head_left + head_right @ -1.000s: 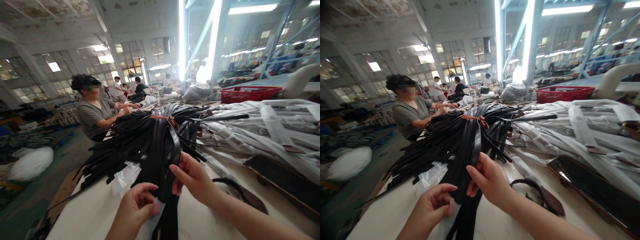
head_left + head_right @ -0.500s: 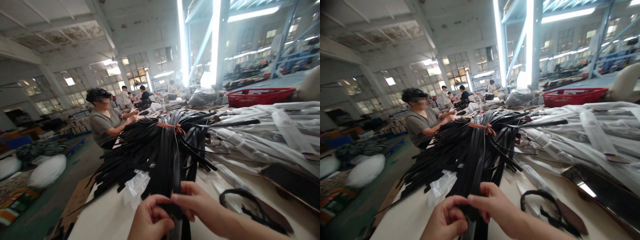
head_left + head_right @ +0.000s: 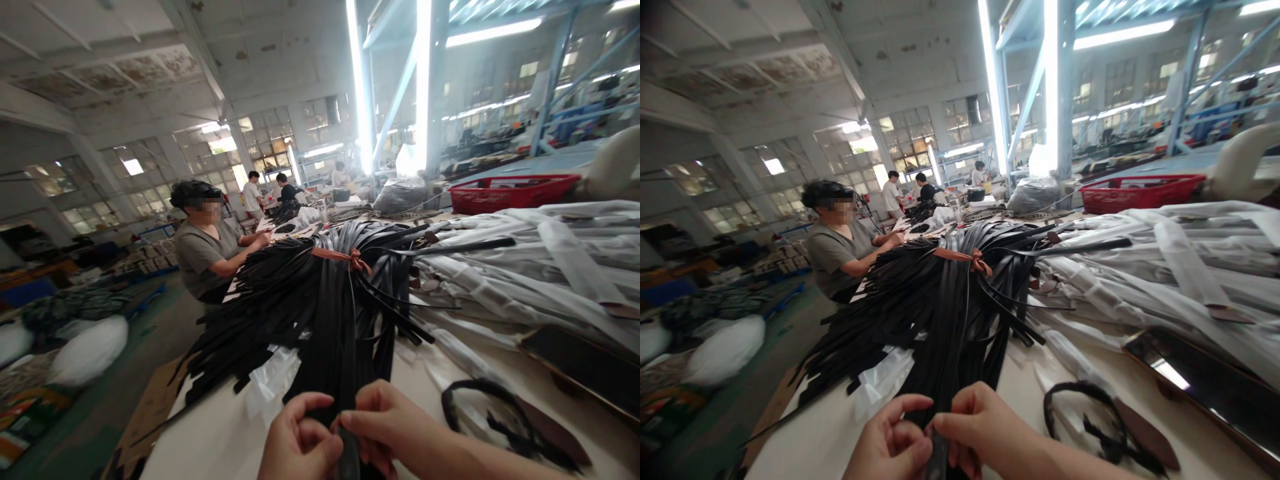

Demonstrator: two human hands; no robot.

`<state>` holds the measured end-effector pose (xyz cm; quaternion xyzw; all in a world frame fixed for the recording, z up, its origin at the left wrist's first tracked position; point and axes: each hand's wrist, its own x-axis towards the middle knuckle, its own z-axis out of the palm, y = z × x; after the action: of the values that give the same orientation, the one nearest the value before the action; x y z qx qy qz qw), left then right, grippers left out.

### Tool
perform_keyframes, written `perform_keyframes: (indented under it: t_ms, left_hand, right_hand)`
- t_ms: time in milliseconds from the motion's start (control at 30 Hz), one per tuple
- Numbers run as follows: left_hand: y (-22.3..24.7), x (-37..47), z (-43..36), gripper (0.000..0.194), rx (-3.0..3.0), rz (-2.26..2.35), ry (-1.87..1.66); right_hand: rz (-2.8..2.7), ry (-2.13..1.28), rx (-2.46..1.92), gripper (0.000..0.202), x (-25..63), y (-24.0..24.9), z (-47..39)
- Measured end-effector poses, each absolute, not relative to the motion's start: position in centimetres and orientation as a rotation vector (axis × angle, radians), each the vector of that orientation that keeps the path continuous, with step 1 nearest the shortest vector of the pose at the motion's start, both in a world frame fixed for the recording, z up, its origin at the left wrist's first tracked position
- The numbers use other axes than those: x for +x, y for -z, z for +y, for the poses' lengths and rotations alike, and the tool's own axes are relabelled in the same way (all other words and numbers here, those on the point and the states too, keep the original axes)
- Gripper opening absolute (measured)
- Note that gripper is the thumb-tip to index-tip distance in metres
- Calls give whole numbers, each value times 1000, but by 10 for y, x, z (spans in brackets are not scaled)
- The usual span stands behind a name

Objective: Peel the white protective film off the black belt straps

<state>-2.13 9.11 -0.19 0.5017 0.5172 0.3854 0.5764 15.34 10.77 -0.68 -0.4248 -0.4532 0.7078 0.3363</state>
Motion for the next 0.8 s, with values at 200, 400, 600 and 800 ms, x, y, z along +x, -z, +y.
perform_keyframes:
  t_ms: [200, 400, 600, 800]
  left_hand:
    - [3, -21, 87, 79, 1201, 1132, -813]
    - [0, -14, 85, 53, 1193, 1185, -947]
    - [5, -18, 89, 52, 1163, 1251, -908]
    - [-7, -31, 90, 45, 1306, 1278, -512]
  right_hand:
    - [-898, -1788, -1060, 53, 168, 6, 123]
    - [-1198, -1793, -1135, 54, 159, 8, 110]
    - [-1293, -1792, -1197, 65, 148, 17, 104]
    - [-1179, -1827, -1172, 71, 149, 24, 111]
